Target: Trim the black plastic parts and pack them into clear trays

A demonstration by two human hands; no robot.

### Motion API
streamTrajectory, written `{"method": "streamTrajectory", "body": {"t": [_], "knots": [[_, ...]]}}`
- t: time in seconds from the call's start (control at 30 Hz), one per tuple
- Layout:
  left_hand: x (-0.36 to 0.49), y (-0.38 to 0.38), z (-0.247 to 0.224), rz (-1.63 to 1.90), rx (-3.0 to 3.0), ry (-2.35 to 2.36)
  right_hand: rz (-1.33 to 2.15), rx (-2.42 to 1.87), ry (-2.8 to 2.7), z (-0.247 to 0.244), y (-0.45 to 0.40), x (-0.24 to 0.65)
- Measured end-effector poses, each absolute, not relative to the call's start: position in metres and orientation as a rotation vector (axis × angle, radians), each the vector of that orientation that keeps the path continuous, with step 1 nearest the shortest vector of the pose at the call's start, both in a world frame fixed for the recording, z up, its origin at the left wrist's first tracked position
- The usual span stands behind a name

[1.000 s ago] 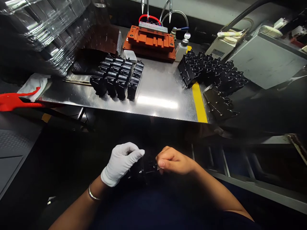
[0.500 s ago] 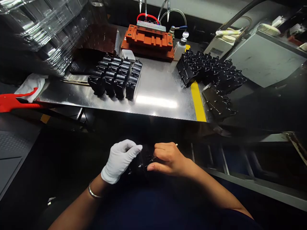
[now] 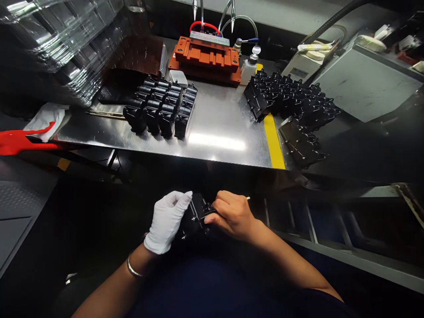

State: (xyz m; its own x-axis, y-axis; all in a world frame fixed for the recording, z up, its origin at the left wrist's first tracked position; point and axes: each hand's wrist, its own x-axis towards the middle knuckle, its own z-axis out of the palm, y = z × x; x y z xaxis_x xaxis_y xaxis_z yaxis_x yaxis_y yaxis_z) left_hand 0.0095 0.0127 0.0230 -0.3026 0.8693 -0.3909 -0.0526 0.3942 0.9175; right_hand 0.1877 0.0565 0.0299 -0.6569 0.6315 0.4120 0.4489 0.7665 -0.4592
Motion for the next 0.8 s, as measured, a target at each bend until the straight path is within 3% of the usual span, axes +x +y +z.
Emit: {"method": "streamTrajectory", "body": {"t": [0.07,0.27,0.53,0.8], "knots": [[0.010,0.013,0.023,1.103,0.720,1.597,0.528,-0.801,-2.407,0.031,0.058,0.189],[0.009,0.023,0.026,1.083,0.620,1.557,1.295,-0.616,-2.388,0.038,0.065,0.199],[0.011,0.031,0.031,0.976,0.479,1.458,0.416,-0.919,-2.206,0.027,0.066,0.193],[0.010,0.030,0.029,0.948,0.515,1.489,0.306,-0.964,-2.246,0.025,0.065,0.193]]}}
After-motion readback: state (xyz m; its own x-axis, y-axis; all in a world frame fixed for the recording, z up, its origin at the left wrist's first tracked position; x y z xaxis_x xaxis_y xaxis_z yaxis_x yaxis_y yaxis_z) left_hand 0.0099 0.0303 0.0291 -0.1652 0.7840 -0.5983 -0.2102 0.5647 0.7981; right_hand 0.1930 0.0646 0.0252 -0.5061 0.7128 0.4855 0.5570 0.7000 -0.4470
